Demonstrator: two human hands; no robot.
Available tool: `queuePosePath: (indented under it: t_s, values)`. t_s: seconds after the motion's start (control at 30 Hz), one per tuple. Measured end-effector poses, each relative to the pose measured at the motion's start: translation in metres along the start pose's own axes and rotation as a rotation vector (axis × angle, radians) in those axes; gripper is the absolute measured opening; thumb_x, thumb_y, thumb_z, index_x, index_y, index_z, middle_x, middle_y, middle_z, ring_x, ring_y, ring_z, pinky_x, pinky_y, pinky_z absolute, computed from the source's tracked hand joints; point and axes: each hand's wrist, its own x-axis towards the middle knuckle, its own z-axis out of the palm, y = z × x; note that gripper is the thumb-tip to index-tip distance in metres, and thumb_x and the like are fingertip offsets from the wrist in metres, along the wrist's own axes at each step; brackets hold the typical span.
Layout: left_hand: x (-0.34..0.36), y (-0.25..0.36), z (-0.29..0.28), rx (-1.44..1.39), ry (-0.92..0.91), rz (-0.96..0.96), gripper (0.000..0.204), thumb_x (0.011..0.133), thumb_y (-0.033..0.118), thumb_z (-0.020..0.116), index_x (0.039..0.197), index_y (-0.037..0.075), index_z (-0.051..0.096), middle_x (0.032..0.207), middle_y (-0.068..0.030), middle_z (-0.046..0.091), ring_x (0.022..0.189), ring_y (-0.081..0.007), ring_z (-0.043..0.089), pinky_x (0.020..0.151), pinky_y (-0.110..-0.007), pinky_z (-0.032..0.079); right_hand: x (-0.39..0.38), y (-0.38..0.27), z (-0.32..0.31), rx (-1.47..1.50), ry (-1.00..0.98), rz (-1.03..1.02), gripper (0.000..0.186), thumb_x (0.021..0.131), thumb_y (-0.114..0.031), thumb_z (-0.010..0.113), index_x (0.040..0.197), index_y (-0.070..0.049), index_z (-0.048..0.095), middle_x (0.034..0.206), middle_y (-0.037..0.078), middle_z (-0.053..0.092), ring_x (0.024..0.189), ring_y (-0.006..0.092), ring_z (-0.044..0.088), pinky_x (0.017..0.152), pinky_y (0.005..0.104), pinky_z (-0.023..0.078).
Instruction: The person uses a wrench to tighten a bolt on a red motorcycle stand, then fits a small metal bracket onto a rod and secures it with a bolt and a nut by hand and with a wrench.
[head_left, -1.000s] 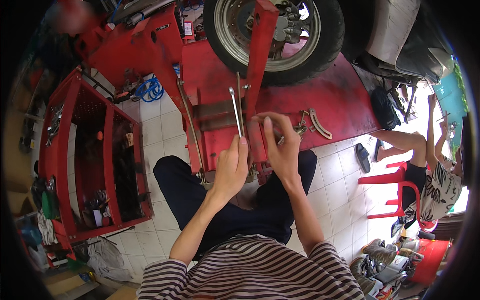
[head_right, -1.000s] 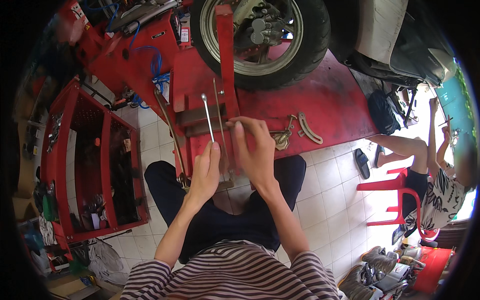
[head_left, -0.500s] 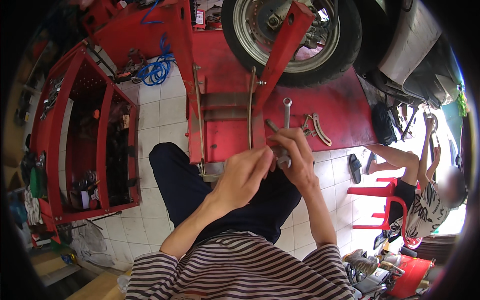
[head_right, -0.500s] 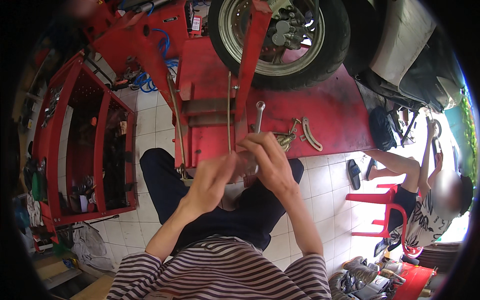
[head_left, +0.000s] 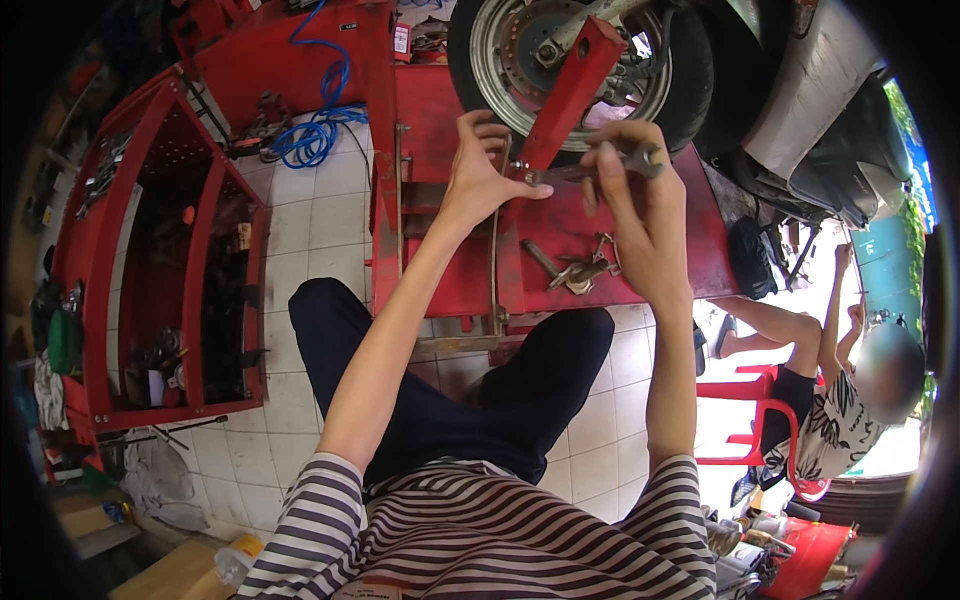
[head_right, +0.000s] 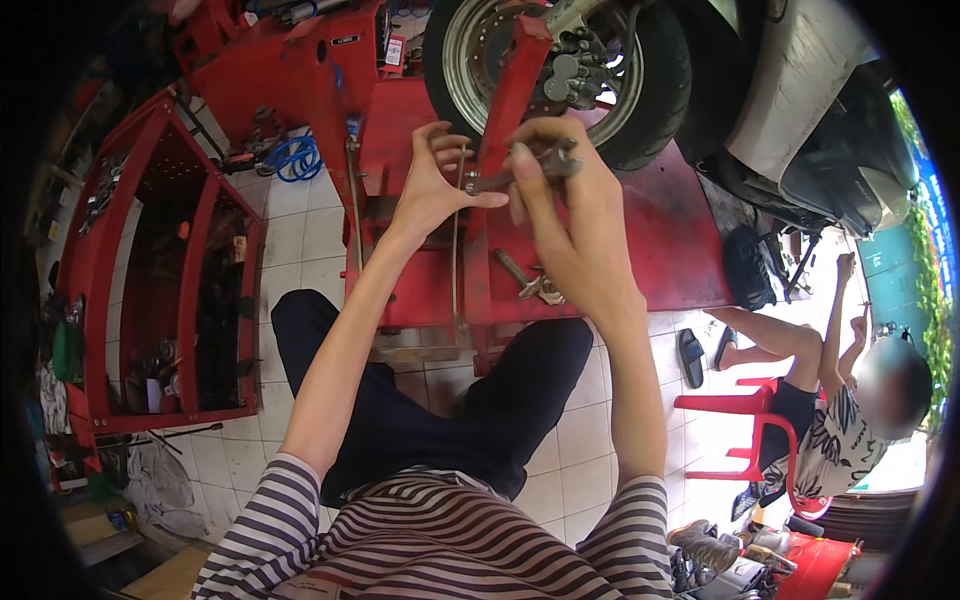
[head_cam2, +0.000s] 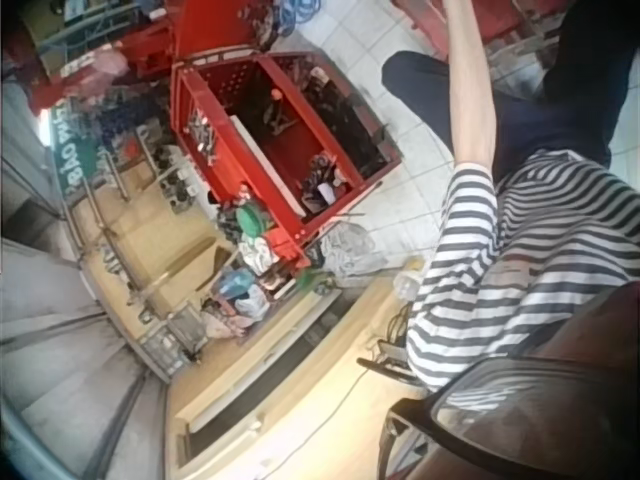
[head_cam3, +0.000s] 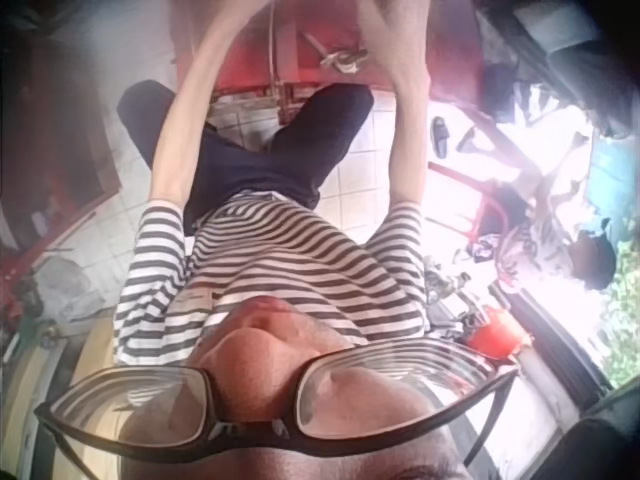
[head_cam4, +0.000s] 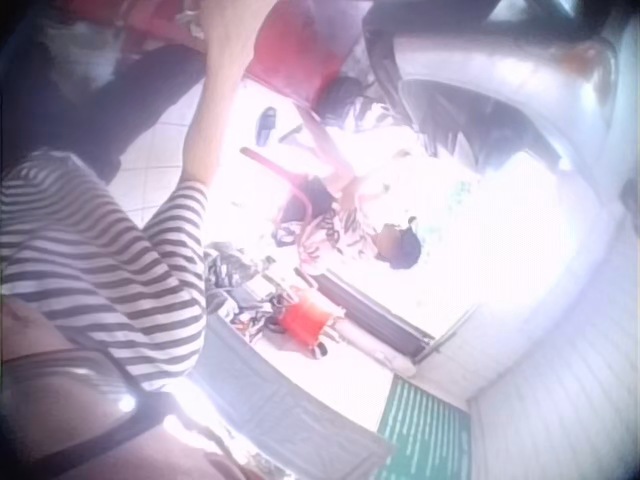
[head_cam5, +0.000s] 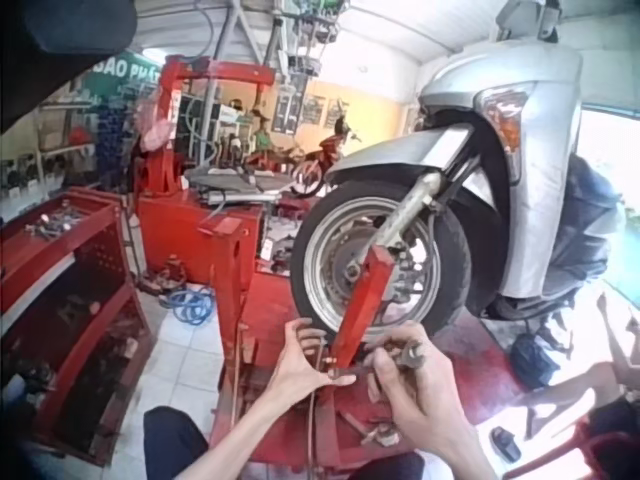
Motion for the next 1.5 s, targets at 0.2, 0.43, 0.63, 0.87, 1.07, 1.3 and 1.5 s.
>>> queuePosePath:
  t_s: [0.2, 0.43, 0.63, 0.87, 1.07, 1.3, 1.5]
  values:
    - [0.005, -0.003, 0.005, -0.291, -0.199, -0.250, 0.092, 0.056, 0.011, 0.096, 0.125, 0.001, 0.036, 0.109, -0.0077, 0.060, 0.102, -0.0154, 0.059, 0.092, -0.032, 0.049, 0.029, 0.000, 0.018, -0.193, -0.112, -0.132, 0.012, 0.095, -0.003, 0.059, 0.104, 0.003, 0.053, 0.084, 0.019, 0.064, 0.072, 0.0299, 0.066, 0.065, 0.0371, 0.051]
    - [0.007, -0.009, 0.005, -0.336, -0.279, -0.269, 0.072, 0.059, 0.005, 0.093, 0.116, 0.002, 0.050, 0.104, -0.0033, 0.059, 0.101, -0.0130, 0.058, 0.093, -0.029, 0.046, 0.036, 0.020, 0.023, -0.289, -0.141, -0.176, 0.016, 0.095, -0.007, 0.060, 0.104, 0.004, 0.052, 0.086, 0.023, 0.063, 0.079, 0.0389, 0.063, 0.069, 0.0429, 0.049]
    - [0.018, 0.006, -0.003, -0.371, -0.432, -0.283, 0.069, 0.061, 0.000, 0.090, 0.120, 0.004, 0.055, 0.094, 0.0015, 0.060, 0.091, -0.0103, 0.057, 0.086, -0.027, 0.047, 0.036, 0.025, 0.024, -0.290, -0.145, -0.153, 0.016, 0.095, -0.006, 0.060, 0.105, 0.004, 0.052, 0.085, 0.022, 0.064, 0.077, 0.0378, 0.064, 0.067, 0.0421, 0.050]
    - [0.016, -0.002, -0.001, -0.416, -0.427, -0.214, 0.060, 0.064, 0.000, 0.089, 0.111, 0.006, 0.054, 0.087, 0.0039, 0.056, 0.085, -0.0085, 0.054, 0.084, -0.026, 0.047, 0.040, 0.028, 0.030, -0.330, -0.154, -0.224, 0.018, 0.094, -0.005, 0.061, 0.107, 0.005, 0.052, 0.084, 0.022, 0.064, 0.076, 0.0377, 0.065, 0.066, 0.0413, 0.050]
    - [0.015, -0.007, 0.002, -0.474, -0.465, -0.192, 0.061, 0.065, 0.005, 0.090, 0.112, 0.006, 0.051, 0.094, 0.0024, 0.057, 0.090, -0.0094, 0.055, 0.089, -0.027, 0.046, 0.041, 0.032, 0.031, -0.415, -0.162, -0.257, 0.019, 0.096, -0.002, 0.060, 0.114, 0.002, 0.055, 0.079, 0.012, 0.067, 0.070, 0.0174, 0.071, 0.062, 0.0289, 0.055]
    - [0.015, -0.021, -0.008, -0.443, -0.456, -0.170, 0.079, 0.062, 0.006, 0.093, 0.130, 0.002, 0.052, 0.121, -0.0044, 0.063, 0.119, -0.0146, 0.055, 0.106, -0.030, 0.041, 0.044, 0.022, 0.033, -0.280, -0.176, -0.150, 0.016, 0.097, -0.003, 0.057, 0.111, 0.004, 0.053, 0.084, 0.017, 0.067, 0.073, 0.0238, 0.071, 0.063, 0.0318, 0.054]
    - [0.011, -0.011, -0.014, -0.375, -0.456, -0.157, 0.076, 0.063, 0.008, 0.093, 0.130, 0.005, 0.055, 0.120, -0.0024, 0.063, 0.120, -0.0143, 0.056, 0.106, -0.031, 0.041, 0.047, 0.027, 0.038, -0.323, -0.211, -0.153, 0.017, 0.097, -0.003, 0.057, 0.111, 0.006, 0.052, 0.082, 0.019, 0.066, 0.073, 0.0280, 0.070, 0.064, 0.0347, 0.054]
